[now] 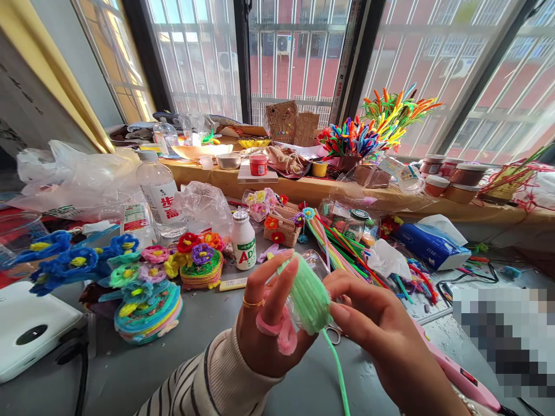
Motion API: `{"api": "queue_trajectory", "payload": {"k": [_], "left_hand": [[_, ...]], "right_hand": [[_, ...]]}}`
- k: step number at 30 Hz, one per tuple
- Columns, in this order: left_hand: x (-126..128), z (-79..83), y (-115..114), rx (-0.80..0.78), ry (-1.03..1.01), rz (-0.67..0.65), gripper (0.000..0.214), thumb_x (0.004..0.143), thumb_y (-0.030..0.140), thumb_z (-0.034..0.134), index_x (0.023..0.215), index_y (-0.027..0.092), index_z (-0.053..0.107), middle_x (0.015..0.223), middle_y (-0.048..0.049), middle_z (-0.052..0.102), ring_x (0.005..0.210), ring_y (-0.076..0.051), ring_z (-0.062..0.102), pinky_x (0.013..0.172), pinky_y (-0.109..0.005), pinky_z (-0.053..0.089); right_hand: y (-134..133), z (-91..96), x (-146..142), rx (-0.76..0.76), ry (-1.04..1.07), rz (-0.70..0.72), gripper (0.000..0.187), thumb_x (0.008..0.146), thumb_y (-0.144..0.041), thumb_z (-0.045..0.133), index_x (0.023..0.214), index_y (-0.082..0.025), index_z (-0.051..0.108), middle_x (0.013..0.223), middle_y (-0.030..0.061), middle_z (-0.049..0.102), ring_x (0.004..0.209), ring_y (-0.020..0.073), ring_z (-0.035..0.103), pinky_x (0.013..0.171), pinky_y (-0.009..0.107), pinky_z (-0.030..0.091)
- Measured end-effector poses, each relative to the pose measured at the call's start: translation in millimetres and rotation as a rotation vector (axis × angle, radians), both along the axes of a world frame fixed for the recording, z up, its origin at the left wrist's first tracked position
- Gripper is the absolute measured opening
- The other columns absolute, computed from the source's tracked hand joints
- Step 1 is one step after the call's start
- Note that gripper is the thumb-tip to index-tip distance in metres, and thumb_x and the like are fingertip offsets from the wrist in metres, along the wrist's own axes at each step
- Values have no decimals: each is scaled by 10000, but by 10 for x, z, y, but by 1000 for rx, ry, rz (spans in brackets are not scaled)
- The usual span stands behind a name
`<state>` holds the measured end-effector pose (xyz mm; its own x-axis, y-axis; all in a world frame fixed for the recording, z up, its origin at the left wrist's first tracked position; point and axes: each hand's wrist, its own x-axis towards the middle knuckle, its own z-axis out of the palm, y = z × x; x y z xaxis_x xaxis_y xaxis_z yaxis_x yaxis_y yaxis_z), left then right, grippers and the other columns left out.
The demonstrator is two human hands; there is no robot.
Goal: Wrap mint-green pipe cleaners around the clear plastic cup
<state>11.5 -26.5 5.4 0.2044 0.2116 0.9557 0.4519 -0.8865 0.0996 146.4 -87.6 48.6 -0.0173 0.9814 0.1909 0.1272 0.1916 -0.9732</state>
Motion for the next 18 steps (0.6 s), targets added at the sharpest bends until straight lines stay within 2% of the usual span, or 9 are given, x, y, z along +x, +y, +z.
{"api": "queue_trajectory", "payload": {"k": [18], "left_hand": [[11,53,-6,43,46,7,747,660,157,624,1313,132,262,1102,-149,447,1022,-218,480,738,-307,504]], "right_hand": [[-1,-8,0,15,5,-6,153,726,-328,553,685,-185,586,732,5,548,704,141,501,629,249,385]]}}
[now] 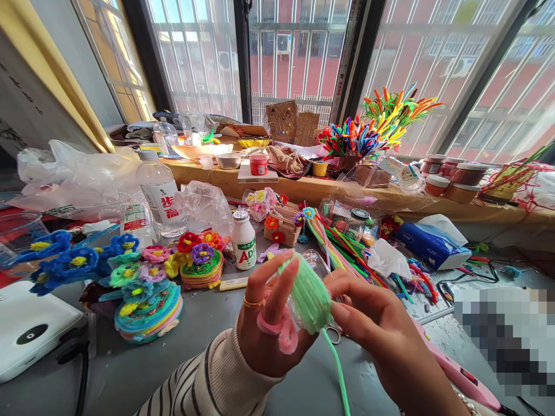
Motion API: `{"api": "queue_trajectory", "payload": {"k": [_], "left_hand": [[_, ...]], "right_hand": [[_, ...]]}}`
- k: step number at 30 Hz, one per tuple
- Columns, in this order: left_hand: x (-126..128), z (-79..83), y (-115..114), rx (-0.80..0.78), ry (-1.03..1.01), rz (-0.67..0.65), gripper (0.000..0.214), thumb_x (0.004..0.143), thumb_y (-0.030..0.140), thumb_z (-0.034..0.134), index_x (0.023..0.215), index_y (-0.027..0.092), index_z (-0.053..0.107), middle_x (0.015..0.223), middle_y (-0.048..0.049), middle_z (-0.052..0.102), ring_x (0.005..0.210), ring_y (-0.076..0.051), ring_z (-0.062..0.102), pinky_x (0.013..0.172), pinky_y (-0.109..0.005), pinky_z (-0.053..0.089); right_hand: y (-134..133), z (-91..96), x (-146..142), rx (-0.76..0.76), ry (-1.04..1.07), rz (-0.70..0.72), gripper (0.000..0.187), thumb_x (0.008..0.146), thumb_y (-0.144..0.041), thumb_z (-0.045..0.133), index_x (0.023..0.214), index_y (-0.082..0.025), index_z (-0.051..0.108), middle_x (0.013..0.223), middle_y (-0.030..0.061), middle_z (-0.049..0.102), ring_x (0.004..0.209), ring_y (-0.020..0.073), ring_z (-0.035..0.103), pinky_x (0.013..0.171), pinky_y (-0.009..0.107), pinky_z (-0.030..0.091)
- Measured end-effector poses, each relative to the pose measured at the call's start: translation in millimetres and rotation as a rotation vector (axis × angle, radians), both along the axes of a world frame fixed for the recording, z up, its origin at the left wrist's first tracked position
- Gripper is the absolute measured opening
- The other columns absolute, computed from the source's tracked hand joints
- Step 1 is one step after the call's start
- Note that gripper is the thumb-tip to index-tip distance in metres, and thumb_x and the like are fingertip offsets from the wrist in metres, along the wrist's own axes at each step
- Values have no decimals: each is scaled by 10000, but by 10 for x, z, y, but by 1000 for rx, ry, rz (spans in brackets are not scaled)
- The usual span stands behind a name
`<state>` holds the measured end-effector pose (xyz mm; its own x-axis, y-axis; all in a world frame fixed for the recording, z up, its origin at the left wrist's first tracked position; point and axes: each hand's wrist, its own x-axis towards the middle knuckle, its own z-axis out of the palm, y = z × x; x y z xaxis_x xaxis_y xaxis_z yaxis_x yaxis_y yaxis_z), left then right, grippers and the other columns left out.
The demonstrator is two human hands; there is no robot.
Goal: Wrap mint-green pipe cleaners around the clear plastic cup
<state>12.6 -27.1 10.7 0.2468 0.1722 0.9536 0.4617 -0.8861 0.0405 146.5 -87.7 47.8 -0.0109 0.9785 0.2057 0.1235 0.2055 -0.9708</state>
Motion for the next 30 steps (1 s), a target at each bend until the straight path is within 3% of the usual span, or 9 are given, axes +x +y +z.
{"api": "queue_trajectory", "payload": {"k": [5,30], "left_hand": [[-8,-7,-6,-28,-11,-29,733,638,135,637,1285,84,294,1110,-164,431,1022,-207,479,757,-290,498],[-13,-60,4,-75,-45,-1,696,635,171,637,1256,121,326,1106,-149,444,974,-222,507,742,-346,506]], "right_hand": [[17,9,-2,5,-8,-4,158,724,-332,555,681,-184,590,724,7,545,696,144,506,637,254,394],[14,-14,-1,-9,-5,8,160,727,-339,549,688,-186,578,734,3,532,695,131,483,611,235,369]]}}
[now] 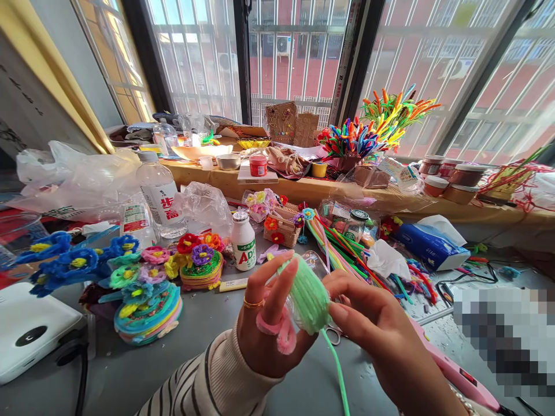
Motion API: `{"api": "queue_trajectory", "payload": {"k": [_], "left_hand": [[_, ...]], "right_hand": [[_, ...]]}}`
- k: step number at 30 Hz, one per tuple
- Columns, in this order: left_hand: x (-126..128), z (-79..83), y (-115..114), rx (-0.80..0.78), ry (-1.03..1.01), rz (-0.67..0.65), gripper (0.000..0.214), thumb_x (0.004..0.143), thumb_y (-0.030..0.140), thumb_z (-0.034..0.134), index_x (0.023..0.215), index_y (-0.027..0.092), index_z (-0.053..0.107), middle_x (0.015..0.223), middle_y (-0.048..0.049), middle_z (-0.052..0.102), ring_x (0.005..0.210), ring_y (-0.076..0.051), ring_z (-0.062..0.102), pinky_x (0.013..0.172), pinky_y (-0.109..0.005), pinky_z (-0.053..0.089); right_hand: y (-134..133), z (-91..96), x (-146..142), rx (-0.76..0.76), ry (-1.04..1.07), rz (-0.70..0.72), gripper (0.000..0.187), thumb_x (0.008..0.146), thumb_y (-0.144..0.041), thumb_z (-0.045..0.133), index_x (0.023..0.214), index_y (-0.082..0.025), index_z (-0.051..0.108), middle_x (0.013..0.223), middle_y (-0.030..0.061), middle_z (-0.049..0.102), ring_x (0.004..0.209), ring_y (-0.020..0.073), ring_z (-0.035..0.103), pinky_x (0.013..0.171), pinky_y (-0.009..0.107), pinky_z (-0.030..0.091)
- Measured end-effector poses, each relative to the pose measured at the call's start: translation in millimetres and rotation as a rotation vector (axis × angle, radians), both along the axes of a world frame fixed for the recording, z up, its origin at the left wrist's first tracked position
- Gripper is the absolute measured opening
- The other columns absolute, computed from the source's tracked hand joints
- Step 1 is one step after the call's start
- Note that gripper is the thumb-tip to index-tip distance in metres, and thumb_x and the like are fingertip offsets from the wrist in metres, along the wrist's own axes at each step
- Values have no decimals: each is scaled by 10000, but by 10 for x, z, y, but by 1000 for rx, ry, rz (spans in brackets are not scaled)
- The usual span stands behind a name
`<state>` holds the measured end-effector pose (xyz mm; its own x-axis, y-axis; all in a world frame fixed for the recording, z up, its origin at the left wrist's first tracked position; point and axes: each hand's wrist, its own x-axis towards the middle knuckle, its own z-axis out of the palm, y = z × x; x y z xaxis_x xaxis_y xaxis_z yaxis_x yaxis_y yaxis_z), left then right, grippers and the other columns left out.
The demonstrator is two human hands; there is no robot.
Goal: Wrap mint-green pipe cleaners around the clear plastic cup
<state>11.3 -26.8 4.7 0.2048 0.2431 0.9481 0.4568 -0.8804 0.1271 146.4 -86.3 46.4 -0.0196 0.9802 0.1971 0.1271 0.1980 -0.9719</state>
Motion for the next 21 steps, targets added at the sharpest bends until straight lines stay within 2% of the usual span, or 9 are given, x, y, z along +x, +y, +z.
{"api": "queue_trajectory", "payload": {"k": [21], "left_hand": [[-8,-7,-4,-18,-7,-68,755,600,130,674,1262,85,314,1130,-158,418,1035,-197,471,796,-294,495]], "right_hand": [[8,-16,2,5,17,9,144,730,-320,554,695,-184,581,746,2,535,713,133,494,636,240,375]]}}
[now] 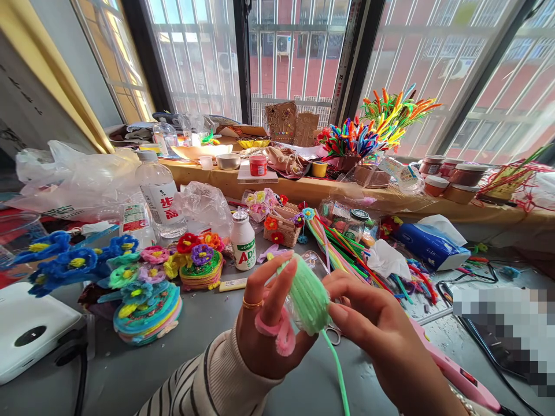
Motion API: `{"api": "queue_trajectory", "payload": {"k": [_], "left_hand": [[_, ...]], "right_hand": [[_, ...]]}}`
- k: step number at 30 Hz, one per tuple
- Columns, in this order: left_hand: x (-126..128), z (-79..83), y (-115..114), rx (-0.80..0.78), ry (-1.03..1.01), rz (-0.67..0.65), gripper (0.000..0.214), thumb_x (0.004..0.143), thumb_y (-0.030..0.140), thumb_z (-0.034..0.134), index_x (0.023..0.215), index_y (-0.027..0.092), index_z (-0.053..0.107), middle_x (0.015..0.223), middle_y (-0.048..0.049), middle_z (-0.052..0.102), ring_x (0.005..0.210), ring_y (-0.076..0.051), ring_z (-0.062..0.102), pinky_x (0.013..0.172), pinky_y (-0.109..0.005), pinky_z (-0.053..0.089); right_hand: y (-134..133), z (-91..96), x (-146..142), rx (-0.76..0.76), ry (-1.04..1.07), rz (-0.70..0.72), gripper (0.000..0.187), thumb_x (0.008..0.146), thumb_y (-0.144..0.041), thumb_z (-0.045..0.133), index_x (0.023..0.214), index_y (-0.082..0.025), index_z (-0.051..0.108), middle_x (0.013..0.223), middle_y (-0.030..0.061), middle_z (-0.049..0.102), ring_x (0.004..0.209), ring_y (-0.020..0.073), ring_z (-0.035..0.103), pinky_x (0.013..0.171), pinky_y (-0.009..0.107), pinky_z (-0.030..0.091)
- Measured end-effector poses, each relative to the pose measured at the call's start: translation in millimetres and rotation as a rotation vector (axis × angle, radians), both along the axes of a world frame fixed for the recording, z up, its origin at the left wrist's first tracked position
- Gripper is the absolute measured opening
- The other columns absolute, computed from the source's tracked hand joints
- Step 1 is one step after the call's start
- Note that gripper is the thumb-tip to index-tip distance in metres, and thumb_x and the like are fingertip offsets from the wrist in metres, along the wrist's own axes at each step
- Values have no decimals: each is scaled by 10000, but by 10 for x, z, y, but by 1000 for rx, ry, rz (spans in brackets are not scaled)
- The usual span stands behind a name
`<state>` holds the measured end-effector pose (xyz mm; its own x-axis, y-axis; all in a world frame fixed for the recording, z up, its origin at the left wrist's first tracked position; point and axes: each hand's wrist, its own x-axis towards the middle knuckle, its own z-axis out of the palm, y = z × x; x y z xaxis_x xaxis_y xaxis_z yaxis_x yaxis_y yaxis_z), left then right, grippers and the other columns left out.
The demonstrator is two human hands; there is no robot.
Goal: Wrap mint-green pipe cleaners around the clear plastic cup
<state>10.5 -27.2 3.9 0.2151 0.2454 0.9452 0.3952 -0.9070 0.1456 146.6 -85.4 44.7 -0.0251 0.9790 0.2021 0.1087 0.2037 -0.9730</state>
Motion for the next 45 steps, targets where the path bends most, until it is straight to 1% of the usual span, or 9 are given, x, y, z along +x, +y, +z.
{"api": "queue_trajectory", "payload": {"k": [9,15,20,28,32,34,38,41,45], "left_hand": [[-2,-13,-9,-20,-2,44,760,608,168,669,1280,149,313,1114,-141,452,998,-234,501,770,-370,507],[-8,10,-2,5,9,32,754,617,155,657,1283,132,305,1119,-146,437,994,-226,504,750,-341,512],[2,12,1,-3,-1,20,745,606,139,667,1266,109,321,1118,-149,433,1019,-218,486,778,-319,501],[0,-3,5,5,9,60,710,637,184,644,1267,146,318,1110,-140,448,1003,-234,505,776,-376,502],[-4,4,-2,4,-2,81,684,649,220,638,1260,177,333,1104,-130,468,981,-238,521,754,-382,509],[-7,4,-2,-2,0,74,695,639,212,648,1258,171,334,1103,-132,466,979,-235,522,760,-377,508],[-5,-50,55,-9,12,36,727,612,159,649,1261,141,322,1111,-143,453,998,-237,512,787,-371,497],[6,-134,138,-48,56,-16,728,611,141,597,1272,116,294,1107,-149,448,1028,-249,495,821,-382,480],[14,-221,198,-124,71,-31,743,608,153,579,1282,138,266,1122,-144,444,1061,-260,472,845,-407,462]], "right_hand": [[-3,5,2,-10,-17,-4,165,727,-336,549,690,-179,582,733,8,530,706,142,493,639,250,378],[-17,7,3,-20,-26,-10,168,724,-341,546,682,-182,579,744,14,538,709,151,498,635,257,377],[-7,12,3,-13,-25,-8,161,725,-336,548,685,-184,584,736,8,534,704,144,493,627,250,375],[-5,-3,13,-12,-42,-17,186,730,-353,546,687,-178,592,734,19,543,697,150,494,615,257,380],[-2,4,12,-6,-38,-21,194,725,-362,549,681,-179,593,731,20,542,684,148,492,601,256,382],[0,13,7,-8,-36,-21,193,725,-361,547,678,-180,590,732,19,540,681,145,489,597,251,380],[27,-3,-13,-13,-41,-45,174,728,-350,540,688,-184,577,736,13,531,697,144,484,615,246,381],[78,-63,-17,-11,-31,-103,144,721,-330,555,701,-189,564,719,-6,510,701,133,476,643,240,380],[143,-136,-4,-38,-24,-134,163,720,-347,569,739,-186,568,731,-11,515,707,128,479,649,242,388]]}}
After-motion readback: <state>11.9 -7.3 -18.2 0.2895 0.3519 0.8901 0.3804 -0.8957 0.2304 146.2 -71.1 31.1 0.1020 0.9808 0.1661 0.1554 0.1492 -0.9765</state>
